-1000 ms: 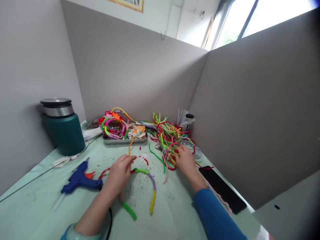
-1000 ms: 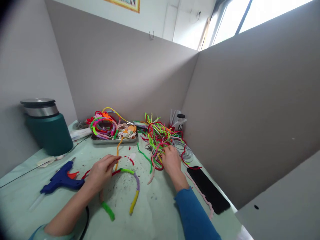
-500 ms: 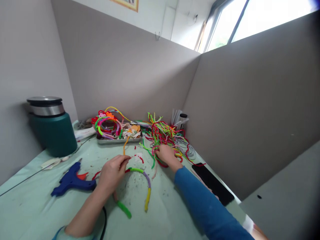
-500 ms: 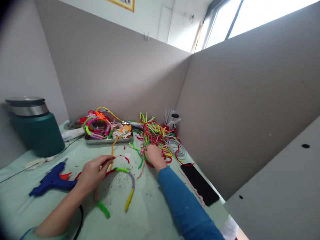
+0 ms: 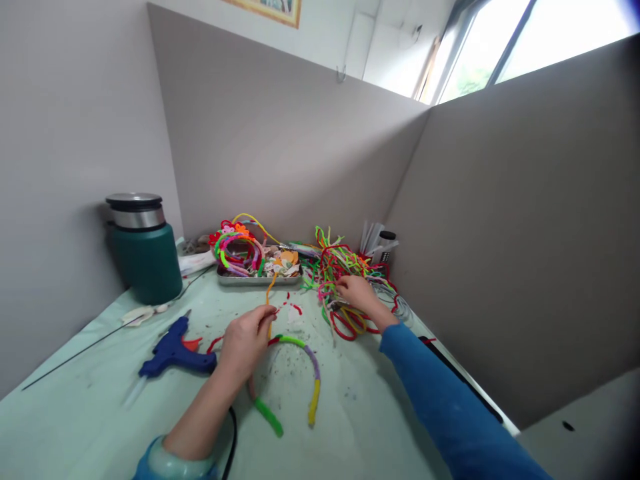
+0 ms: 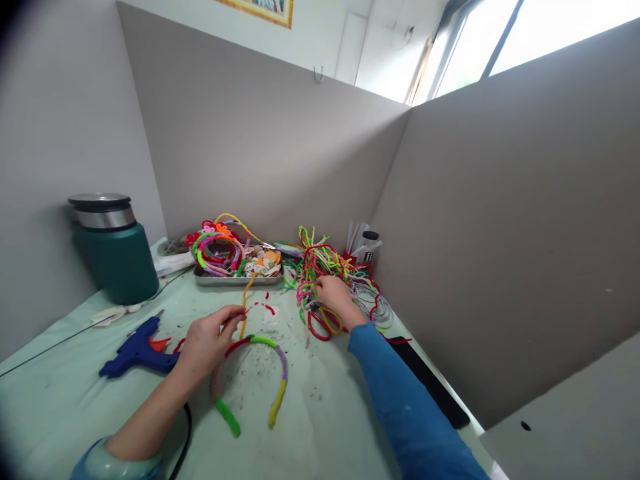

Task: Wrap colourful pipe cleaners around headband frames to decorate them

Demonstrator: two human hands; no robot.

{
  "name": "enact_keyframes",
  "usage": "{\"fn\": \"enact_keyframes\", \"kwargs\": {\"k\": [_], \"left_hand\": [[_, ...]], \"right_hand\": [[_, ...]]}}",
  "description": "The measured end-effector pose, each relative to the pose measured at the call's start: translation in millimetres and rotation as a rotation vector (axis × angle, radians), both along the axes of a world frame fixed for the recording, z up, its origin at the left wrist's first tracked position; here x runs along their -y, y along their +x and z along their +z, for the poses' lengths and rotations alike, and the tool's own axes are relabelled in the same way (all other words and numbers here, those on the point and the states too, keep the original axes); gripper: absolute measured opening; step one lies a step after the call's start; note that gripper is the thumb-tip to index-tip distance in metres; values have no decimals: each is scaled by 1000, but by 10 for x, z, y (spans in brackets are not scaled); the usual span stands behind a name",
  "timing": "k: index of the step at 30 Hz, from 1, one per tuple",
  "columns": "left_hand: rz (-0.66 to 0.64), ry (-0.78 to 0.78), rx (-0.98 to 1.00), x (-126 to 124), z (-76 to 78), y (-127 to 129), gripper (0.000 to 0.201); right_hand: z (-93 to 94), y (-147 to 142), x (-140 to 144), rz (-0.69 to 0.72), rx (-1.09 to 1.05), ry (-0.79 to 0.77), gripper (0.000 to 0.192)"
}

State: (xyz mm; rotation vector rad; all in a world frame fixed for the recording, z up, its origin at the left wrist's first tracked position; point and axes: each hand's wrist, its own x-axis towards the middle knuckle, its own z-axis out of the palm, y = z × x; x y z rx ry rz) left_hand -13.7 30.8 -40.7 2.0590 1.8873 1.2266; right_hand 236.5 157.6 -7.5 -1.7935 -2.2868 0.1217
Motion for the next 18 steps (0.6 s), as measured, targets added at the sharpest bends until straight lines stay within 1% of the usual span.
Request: {"fn": "enact_keyframes", "kwargs": {"k": [1, 4, 6, 8, 10, 14, 16, 18], "left_hand": [[13, -3, 12, 2, 3, -1, 25], [14, 28, 29, 8, 5, -8, 23], [-4, 56, 25, 10, 0, -14, 23], [-17, 58, 13, 7, -10, -21, 24], [-21, 54, 0, -1, -23, -28, 26], [5, 69, 6, -16, -38, -41, 27], [34, 68, 29, -15, -34, -45, 27], [57, 54, 55, -6, -20, -47, 26]], "right_hand": [[-46, 28, 98, -10, 24, 9, 26], [-226, 66, 378, -53, 232, -21, 23], [-320, 70, 502, -40, 282, 15, 23], [-342, 90, 561, -33, 295, 4, 24], [-281, 152, 579, -23, 303, -44, 25], [-30, 424, 639, 15, 296, -142, 32], [78, 605, 716, 63, 226, -199, 36], [142, 785, 812, 63, 138, -255, 41]]}}
